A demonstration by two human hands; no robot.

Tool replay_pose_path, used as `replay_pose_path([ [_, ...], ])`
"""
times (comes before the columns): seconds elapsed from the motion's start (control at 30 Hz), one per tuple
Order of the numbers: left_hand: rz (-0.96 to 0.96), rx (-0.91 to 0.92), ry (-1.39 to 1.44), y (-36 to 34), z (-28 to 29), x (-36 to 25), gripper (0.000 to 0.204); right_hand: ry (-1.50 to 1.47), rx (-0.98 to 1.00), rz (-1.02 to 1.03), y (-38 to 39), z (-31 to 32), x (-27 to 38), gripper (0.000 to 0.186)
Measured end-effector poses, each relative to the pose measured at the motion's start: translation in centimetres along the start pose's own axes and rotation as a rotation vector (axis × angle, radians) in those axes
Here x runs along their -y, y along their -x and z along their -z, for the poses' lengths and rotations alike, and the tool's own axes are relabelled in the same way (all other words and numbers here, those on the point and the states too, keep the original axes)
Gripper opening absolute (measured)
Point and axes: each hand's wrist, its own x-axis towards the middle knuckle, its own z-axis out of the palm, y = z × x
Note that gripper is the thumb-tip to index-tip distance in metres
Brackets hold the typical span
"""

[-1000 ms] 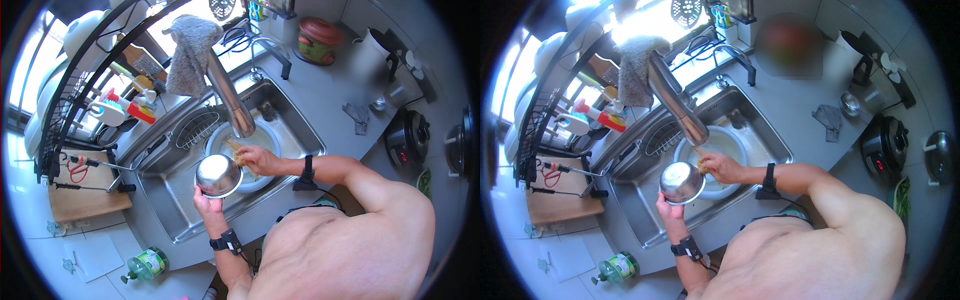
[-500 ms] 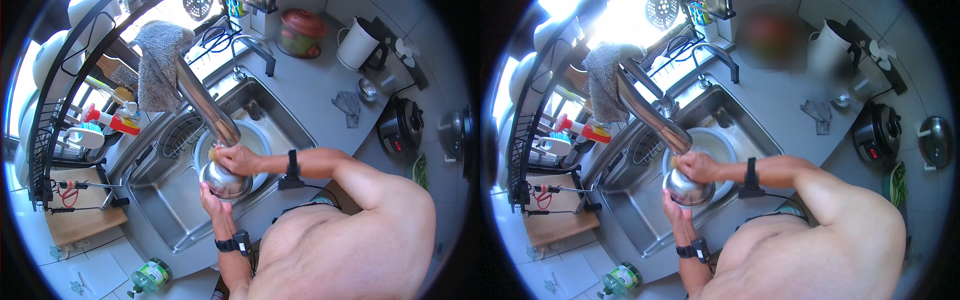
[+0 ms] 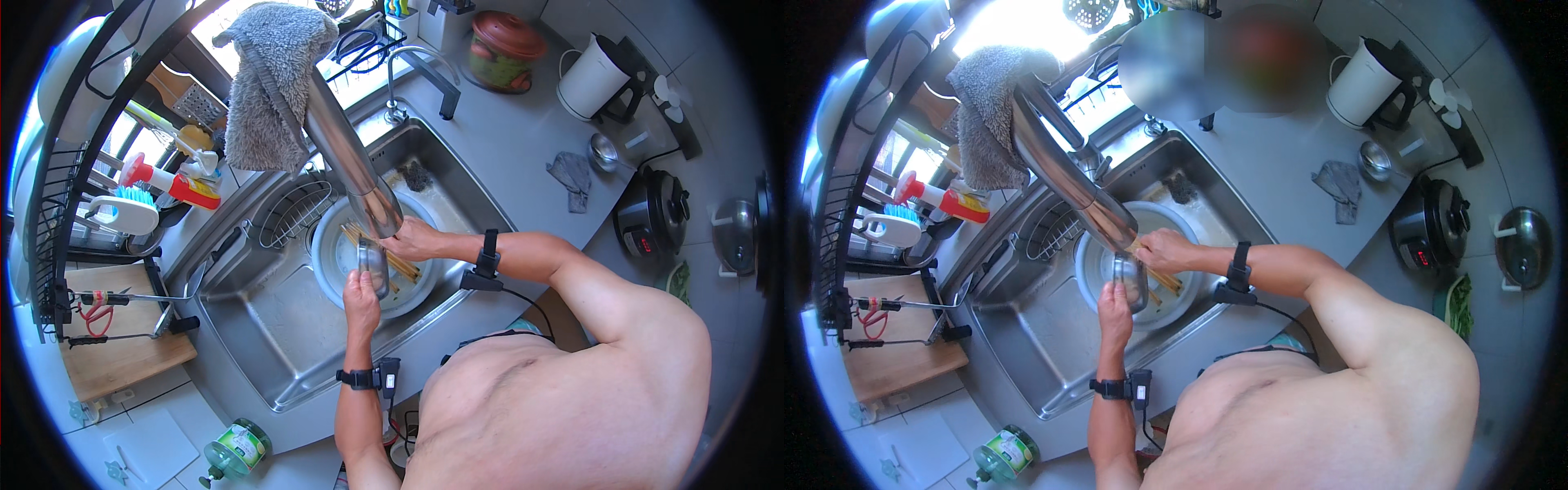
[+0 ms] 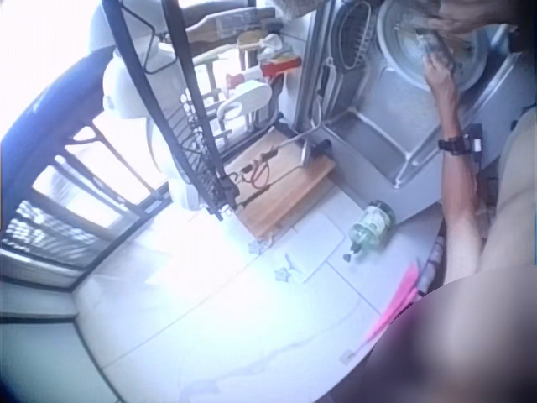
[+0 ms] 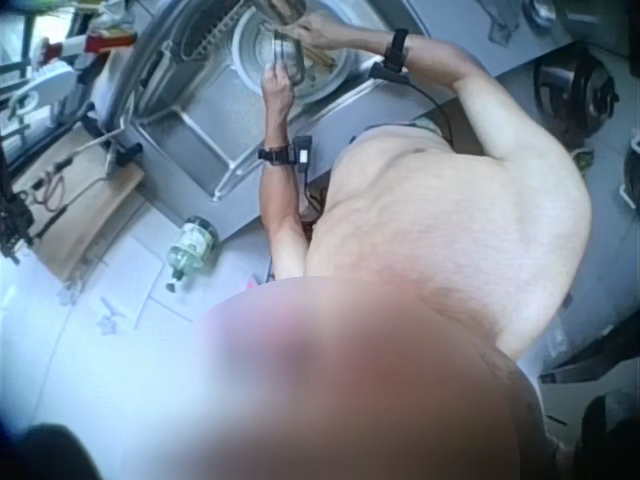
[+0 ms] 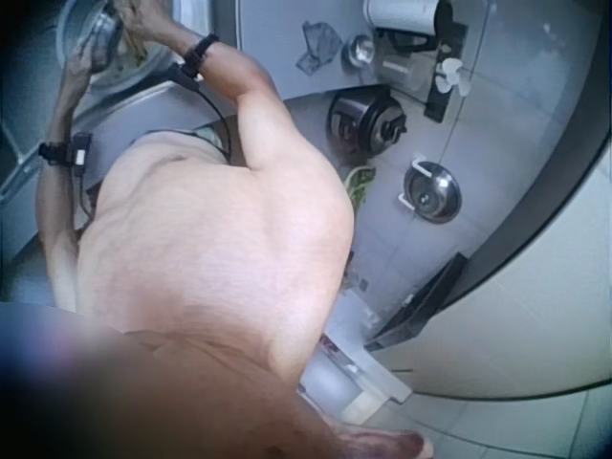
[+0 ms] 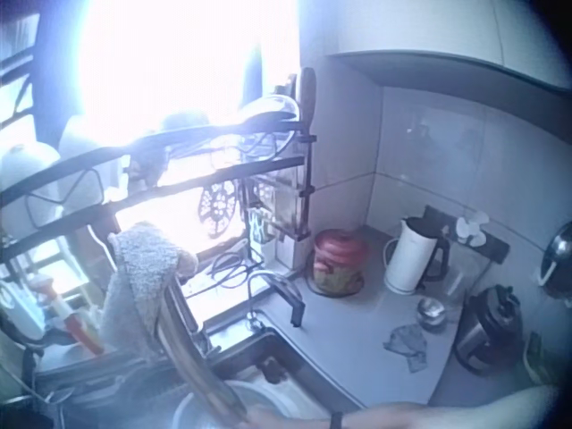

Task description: The recorder adds rice to a cooker and then washes bowls and chopsticks in the sink.

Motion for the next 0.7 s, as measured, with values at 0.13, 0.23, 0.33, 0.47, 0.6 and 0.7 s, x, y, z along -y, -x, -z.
replay_pose_path([
  [0.13,-0.088,0.091,-0.310,-1.0,-1.7,2.6,0.015,-0.054,-0.027,-0.085,1.5,2.7,3.0,0.035],
  [0.23,-0.314,0.187,-0.561,-1.3,-1.7,3.7,0.021,-0.062,-0.062,-0.108,2.6,3.2,3.0,0.028],
  [0.33,-0.392,0.204,-0.636,-0.3,-0.2,2.3,0.041,-0.095,-0.068,-0.094,3.0,1.5,2.2,0.027],
  [0.47,-0.031,0.104,-0.175,2.1,0.8,-4.4,0.045,-0.240,-0.160,0.025,4.6,6.4,9.3,0.022],
  [0.6,0.039,0.080,-0.257,1.1,1.1,-1.7,0.039,-0.278,0.082,0.125,4.3,3.9,4.9,0.026],
  [0.7,-0.026,0.034,-0.754,0.8,1.0,-3.8,0.039,-0.132,0.023,0.098,4.9,3.0,4.1,0.038],
])
